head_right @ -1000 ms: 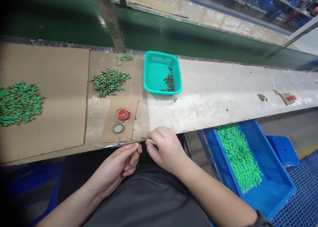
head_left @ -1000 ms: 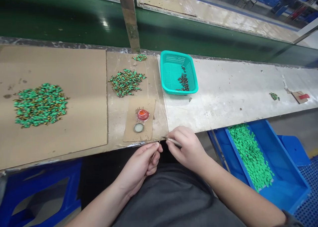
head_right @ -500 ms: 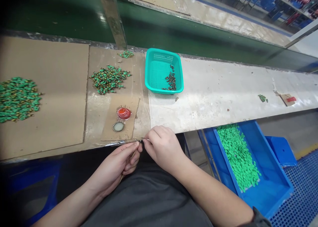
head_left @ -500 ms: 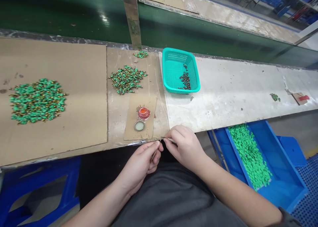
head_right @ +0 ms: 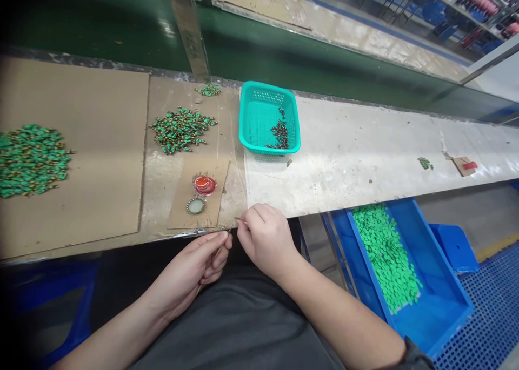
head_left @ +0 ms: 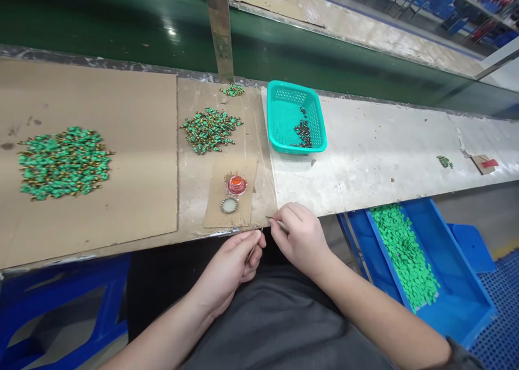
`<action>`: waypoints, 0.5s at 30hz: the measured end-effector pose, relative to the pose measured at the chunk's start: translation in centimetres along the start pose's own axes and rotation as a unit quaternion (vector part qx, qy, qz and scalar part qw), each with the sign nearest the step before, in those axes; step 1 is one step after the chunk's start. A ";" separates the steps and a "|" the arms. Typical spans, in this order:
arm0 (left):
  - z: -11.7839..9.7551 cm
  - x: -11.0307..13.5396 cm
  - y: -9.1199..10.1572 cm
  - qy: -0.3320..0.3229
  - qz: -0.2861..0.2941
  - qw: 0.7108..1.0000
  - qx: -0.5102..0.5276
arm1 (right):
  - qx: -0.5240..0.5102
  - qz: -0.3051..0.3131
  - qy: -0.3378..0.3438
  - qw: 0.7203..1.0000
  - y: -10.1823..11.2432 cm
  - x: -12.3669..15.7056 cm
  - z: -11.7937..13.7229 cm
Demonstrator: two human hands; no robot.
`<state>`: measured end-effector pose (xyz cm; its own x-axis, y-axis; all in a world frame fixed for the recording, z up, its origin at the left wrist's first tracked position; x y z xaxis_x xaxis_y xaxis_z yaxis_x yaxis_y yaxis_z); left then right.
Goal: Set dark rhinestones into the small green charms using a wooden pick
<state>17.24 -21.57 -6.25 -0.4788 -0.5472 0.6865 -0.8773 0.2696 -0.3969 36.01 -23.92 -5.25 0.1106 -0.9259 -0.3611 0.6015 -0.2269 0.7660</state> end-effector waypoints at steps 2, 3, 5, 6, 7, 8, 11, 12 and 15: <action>0.0 0.0 0.1 -0.002 -0.001 1.000 0.000 | -0.010 -0.002 -0.002 1.000 0.1 -0.1 -0.1; 0.0 0.0 0.1 -0.002 -0.001 1.000 0.000 | -0.015 0.001 -0.001 1.000 0.2 -0.1 -0.1; 0.0 0.0 0.1 -0.003 -0.001 1.000 -0.001 | -0.024 0.009 0.003 1.000 0.2 -0.2 0.0; 0.0 0.0 0.1 -0.003 -0.001 1.000 -0.001 | -0.025 0.013 0.004 1.000 0.2 -0.2 0.1; 0.0 0.0 0.1 -0.003 -0.002 1.000 -0.001 | -0.025 0.016 0.003 1.000 0.1 -0.2 0.1; 0.0 0.0 0.1 -0.003 -0.002 1.000 -0.001 | -0.023 0.017 0.002 1.000 0.1 -0.2 0.2; 0.0 0.0 0.0 -0.004 -0.004 1.000 -0.002 | -0.019 0.011 -0.012 1.000 -0.1 -0.3 0.2; 0.0 0.0 0.0 -0.003 -0.005 1.000 -0.003 | -0.020 0.007 -0.017 1.000 -0.1 -0.3 0.2; -0.1 0.1 -0.1 -0.002 -0.007 1.000 -0.005 | -0.031 0.011 -0.019 0.999 0.2 -0.4 0.3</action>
Point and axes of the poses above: each hand's wrist, its own x-axis away from the middle knuckle, its own y-axis out of the back of the hand, z = x × y, the point moved 1 cm from there along -x, towards the middle knuckle, and after that the axes turned 4 degrees about -x, right-handed, at the moved point
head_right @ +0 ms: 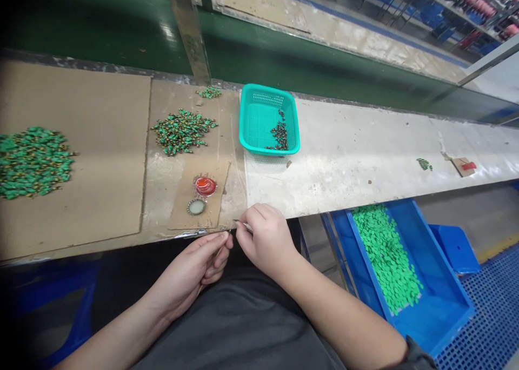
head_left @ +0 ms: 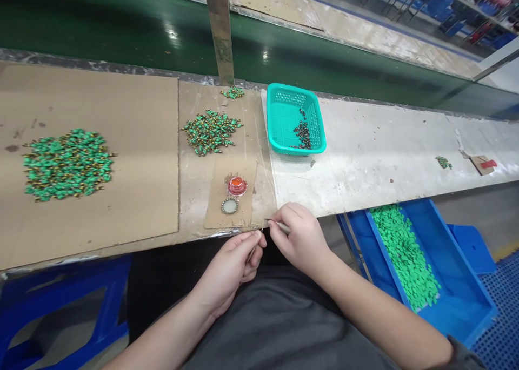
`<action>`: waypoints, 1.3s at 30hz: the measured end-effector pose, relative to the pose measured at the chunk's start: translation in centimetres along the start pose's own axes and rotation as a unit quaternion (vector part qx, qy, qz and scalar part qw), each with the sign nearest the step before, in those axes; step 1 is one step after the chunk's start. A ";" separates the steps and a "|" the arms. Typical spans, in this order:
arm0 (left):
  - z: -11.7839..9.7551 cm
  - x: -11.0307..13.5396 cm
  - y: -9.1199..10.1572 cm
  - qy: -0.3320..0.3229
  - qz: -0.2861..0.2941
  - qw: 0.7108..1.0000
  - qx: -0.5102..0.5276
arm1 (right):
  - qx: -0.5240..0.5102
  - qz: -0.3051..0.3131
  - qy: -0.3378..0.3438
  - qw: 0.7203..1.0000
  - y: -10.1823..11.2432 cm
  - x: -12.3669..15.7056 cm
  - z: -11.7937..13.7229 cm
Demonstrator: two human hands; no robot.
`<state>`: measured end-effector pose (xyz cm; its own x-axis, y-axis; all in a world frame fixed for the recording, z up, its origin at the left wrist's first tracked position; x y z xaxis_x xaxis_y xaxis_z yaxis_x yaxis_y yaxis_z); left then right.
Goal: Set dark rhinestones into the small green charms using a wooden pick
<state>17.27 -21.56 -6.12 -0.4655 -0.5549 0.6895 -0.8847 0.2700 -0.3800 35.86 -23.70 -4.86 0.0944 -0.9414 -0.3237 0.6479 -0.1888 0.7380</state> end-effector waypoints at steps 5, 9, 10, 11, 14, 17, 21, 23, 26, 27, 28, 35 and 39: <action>0.1 0.0 -0.2 0.000 -0.002 1.000 -0.005 | -0.010 0.025 0.010 1.000 0.3 0.1 0.0; 0.2 0.1 -0.1 0.000 -0.006 1.000 -0.008 | -0.006 0.003 -0.007 1.000 0.4 0.0 -0.3; 0.2 0.1 -0.1 -0.001 -0.006 1.000 -0.009 | -0.009 0.005 -0.004 1.000 0.3 0.0 -0.3; 0.2 0.1 -0.1 -0.002 -0.006 1.000 -0.009 | -0.012 0.011 0.002 1.000 0.3 0.1 -0.3; 0.1 0.0 -0.2 -0.004 -0.004 1.000 -0.010 | -0.013 0.023 0.013 1.000 0.2 0.2 -0.1; 0.0 0.1 -0.3 -0.005 -0.002 1.000 -0.011 | -0.003 0.014 0.005 1.000 0.0 0.2 -0.1; 0.0 0.1 -0.2 -0.005 -0.005 1.000 -0.012 | -0.002 -0.004 -0.008 1.000 0.1 -0.1 -0.3; 0.1 0.1 -0.2 -0.006 -0.005 1.000 -0.013 | -0.011 0.002 -0.004 1.000 0.2 -0.2 -0.3; 0.1 0.1 -0.2 -0.009 -0.005 1.000 -0.013 | -0.021 0.025 0.009 0.999 0.1 -0.1 -0.2; 0.0 0.1 -0.2 -0.010 -0.005 1.000 -0.013 | -0.021 0.026 0.010 0.999 0.1 -0.1 -0.2; 0.0 0.1 -0.2 -0.009 -0.006 1.000 -0.013 | -0.019 0.024 0.006 1.000 0.1 -0.1 -0.3; 0.0 0.2 -0.2 -0.006 -0.008 1.000 -0.015 | -0.025 0.021 -0.005 0.999 0.2 -0.1 -0.3; 0.0 0.2 -0.3 -0.009 -0.010 1.000 -0.016 | -0.018 0.025 -0.009 0.999 0.3 0.0 -0.3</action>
Point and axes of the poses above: each hand's wrist, its own x-axis away from the middle knuckle, its own y-axis out of the back of the hand, z = x × y, the point moved 1 cm from there along -x, towards the middle knuckle, and after that the axes turned 4 degrees about -x, right-handed, at the moved point
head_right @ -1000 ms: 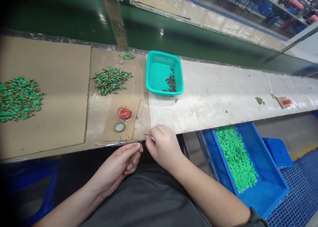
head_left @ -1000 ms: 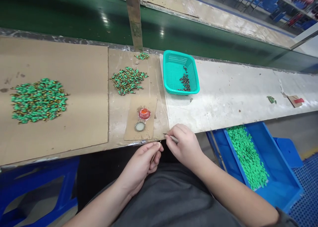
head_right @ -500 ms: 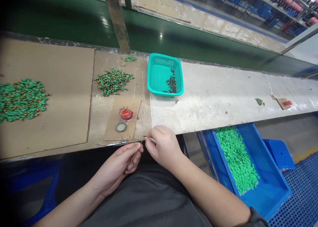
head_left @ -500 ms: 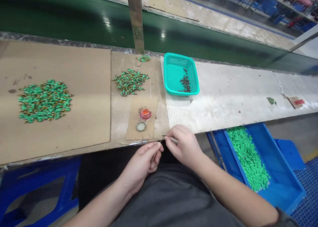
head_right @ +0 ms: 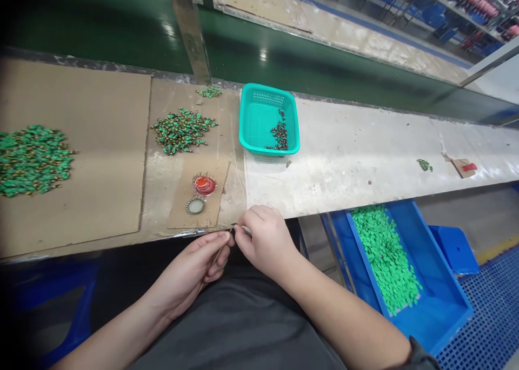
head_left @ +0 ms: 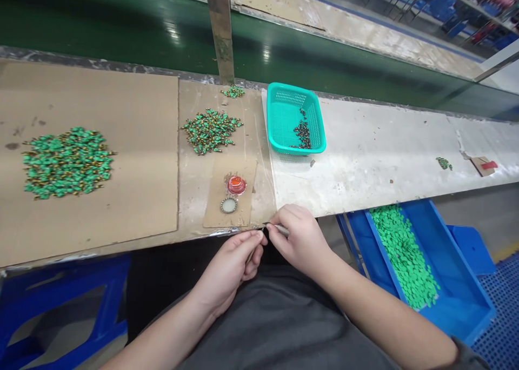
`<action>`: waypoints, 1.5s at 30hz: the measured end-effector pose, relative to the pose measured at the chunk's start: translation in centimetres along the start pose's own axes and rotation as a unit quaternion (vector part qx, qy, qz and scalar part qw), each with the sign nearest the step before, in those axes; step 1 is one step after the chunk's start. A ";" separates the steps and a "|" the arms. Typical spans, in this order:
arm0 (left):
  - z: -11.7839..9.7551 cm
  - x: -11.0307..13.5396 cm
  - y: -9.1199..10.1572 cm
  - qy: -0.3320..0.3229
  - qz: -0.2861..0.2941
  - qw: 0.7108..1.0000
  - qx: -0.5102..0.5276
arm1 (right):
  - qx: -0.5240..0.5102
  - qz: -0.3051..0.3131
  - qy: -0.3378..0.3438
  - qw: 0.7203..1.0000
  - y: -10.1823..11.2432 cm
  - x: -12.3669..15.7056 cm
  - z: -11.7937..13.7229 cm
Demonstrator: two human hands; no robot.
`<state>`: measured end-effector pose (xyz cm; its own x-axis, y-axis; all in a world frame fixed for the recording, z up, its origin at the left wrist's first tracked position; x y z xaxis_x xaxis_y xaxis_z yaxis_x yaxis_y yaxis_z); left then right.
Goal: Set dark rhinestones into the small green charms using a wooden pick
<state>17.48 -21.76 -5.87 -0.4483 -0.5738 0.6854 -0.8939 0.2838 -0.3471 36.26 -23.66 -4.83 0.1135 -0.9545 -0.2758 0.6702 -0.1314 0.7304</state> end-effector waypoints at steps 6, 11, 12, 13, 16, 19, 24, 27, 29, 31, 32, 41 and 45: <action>-0.1 0.0 -0.1 0.000 -0.008 1.000 -0.001 | -0.004 -0.016 -0.007 1.000 0.3 -0.1 -0.2; 0.0 0.0 -0.2 -0.003 -0.007 1.000 -0.003 | -0.004 0.010 0.003 1.000 0.1 0.0 0.0; 0.0 0.0 -0.2 -0.004 -0.009 1.000 -0.002 | 0.000 0.003 -0.003 1.000 0.1 0.0 -0.1; 0.0 0.1 -0.2 -0.004 -0.012 1.000 -0.001 | 0.003 -0.005 -0.009 1.000 0.2 0.0 -0.1; 0.0 0.1 -0.2 -0.003 -0.016 1.000 -0.002 | 0.001 -0.014 -0.016 1.000 0.4 -0.1 -0.1; 0.0 0.1 -0.3 -0.005 -0.015 1.000 -0.005 | -0.010 0.010 0.000 1.000 0.4 0.0 0.1; 0.0 0.1 -0.4 -0.006 -0.024 1.000 -0.007 | -0.003 -0.006 -0.012 1.000 0.2 0.0 0.0; 0.0 0.1 -0.4 -0.006 -0.027 1.000 -0.006 | -0.011 -0.003 -0.012 1.000 0.2 0.0 -0.1; 0.0 0.1 -0.4 -0.007 -0.026 1.000 -0.005 | -0.015 0.010 -0.002 1.000 0.3 0.0 0.0; 0.0 0.1 -0.4 -0.006 -0.028 1.000 -0.004 | -0.012 0.011 -0.001 1.000 0.3 0.0 0.0; 0.0 0.1 -0.5 -0.006 -0.029 1.000 -0.003 | -0.009 0.004 -0.005 1.000 0.4 0.0 -0.1; 0.1 0.0 -0.5 -0.009 -0.035 0.999 0.002 | -0.010 0.001 0.001 1.000 0.4 -0.1 -0.1; 0.0 -0.1 -0.5 -0.008 -0.036 0.999 0.001 | -0.015 -0.006 -0.006 1.000 0.4 -0.1 -0.1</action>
Point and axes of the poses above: each hand's wrist, its own x-axis away from the middle knuckle, its own y-axis out of the back of the hand, z = x × y, the point moved 1 cm from there along -x, towards the middle knuckle, and after that the axes turned 4 degrees about -x, right-handed, at the moved point
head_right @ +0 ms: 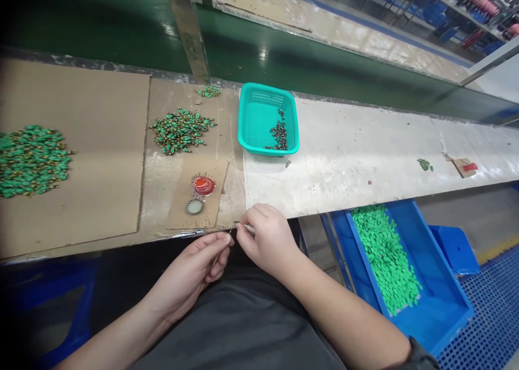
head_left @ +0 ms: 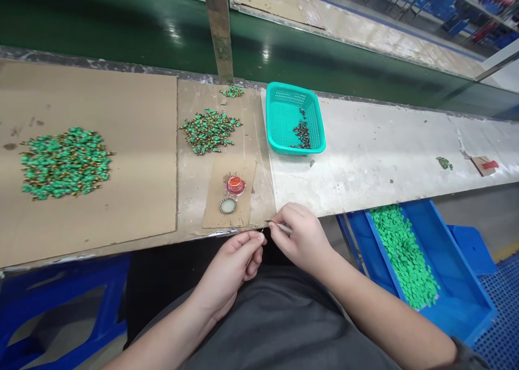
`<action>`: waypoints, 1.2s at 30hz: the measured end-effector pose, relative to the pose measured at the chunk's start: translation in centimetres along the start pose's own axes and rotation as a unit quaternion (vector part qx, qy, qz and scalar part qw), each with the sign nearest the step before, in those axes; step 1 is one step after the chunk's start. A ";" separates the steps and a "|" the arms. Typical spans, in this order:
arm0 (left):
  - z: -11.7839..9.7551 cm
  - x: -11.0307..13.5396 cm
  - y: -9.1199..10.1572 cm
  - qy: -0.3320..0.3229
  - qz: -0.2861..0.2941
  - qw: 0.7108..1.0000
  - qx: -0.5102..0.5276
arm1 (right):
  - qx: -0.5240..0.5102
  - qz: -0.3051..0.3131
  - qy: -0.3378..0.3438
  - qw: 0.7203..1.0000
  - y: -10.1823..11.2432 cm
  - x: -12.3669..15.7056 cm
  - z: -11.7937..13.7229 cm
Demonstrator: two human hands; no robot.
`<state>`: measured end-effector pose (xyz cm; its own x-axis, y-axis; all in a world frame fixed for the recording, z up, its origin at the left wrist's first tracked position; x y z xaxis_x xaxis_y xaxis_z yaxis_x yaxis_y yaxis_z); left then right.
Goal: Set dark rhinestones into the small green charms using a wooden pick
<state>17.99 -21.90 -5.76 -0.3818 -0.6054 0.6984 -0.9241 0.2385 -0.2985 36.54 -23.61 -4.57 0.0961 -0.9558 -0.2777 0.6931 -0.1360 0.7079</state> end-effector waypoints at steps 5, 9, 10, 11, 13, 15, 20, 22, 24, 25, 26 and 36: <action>-0.1 0.1 -0.1 0.000 0.001 1.000 -0.001 | -0.002 0.005 0.005 1.000 -0.1 0.1 0.0; 0.0 0.1 -0.1 0.000 0.000 1.000 0.002 | -0.009 -0.007 0.001 1.000 0.1 0.0 0.0; 0.0 0.1 -0.1 0.001 0.001 1.000 0.002 | -0.013 -0.003 0.005 1.000 0.1 0.0 0.0; 0.1 0.1 -0.1 0.001 0.001 1.000 0.002 | -0.016 0.003 0.009 1.000 0.1 0.1 0.1; 0.1 0.1 -0.1 0.002 0.002 1.000 0.003 | -0.017 0.012 0.017 1.000 0.1 0.2 0.1; 0.1 0.1 0.0 0.004 0.003 1.000 0.003 | -0.012 0.009 0.019 1.000 0.1 0.2 0.0; -0.1 0.2 0.0 0.006 0.006 1.000 0.002 | -0.012 -0.009 0.015 1.000 -0.1 0.2 -0.4; -0.1 0.2 0.0 0.006 0.007 1.000 0.002 | -0.015 0.000 0.024 1.000 -0.1 0.2 -0.4; -0.1 0.2 0.0 0.004 0.008 1.000 0.002 | -0.014 0.003 0.029 0.999 -0.2 0.2 -0.4; -0.1 0.2 0.0 0.004 0.009 1.000 0.001 | -0.012 -0.001 0.026 1.000 -0.2 0.1 -0.4; -0.1 0.2 0.0 0.004 0.010 1.000 0.000 | -0.011 -0.007 0.023 1.000 -0.2 0.1 -0.4; -0.1 0.0 0.2 0.008 0.016 1.000 -0.005 | -0.008 -0.005 0.014 1.000 0.0 0.1 -0.2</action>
<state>17.76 -21.76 -5.75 -0.4108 -0.5857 0.6987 -0.9117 0.2648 -0.3141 36.70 -23.64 -4.78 0.1092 -0.9464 -0.3039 0.7057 -0.1415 0.6942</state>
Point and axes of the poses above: each hand's wrist, its own x-axis away from the middle knuckle, its own y-axis out of the back of the hand, z = x × y, the point moved 1 cm from there along -x, towards the middle knuckle, and after that the axes turned 4 degrees about -x, right-handed, at the moved point
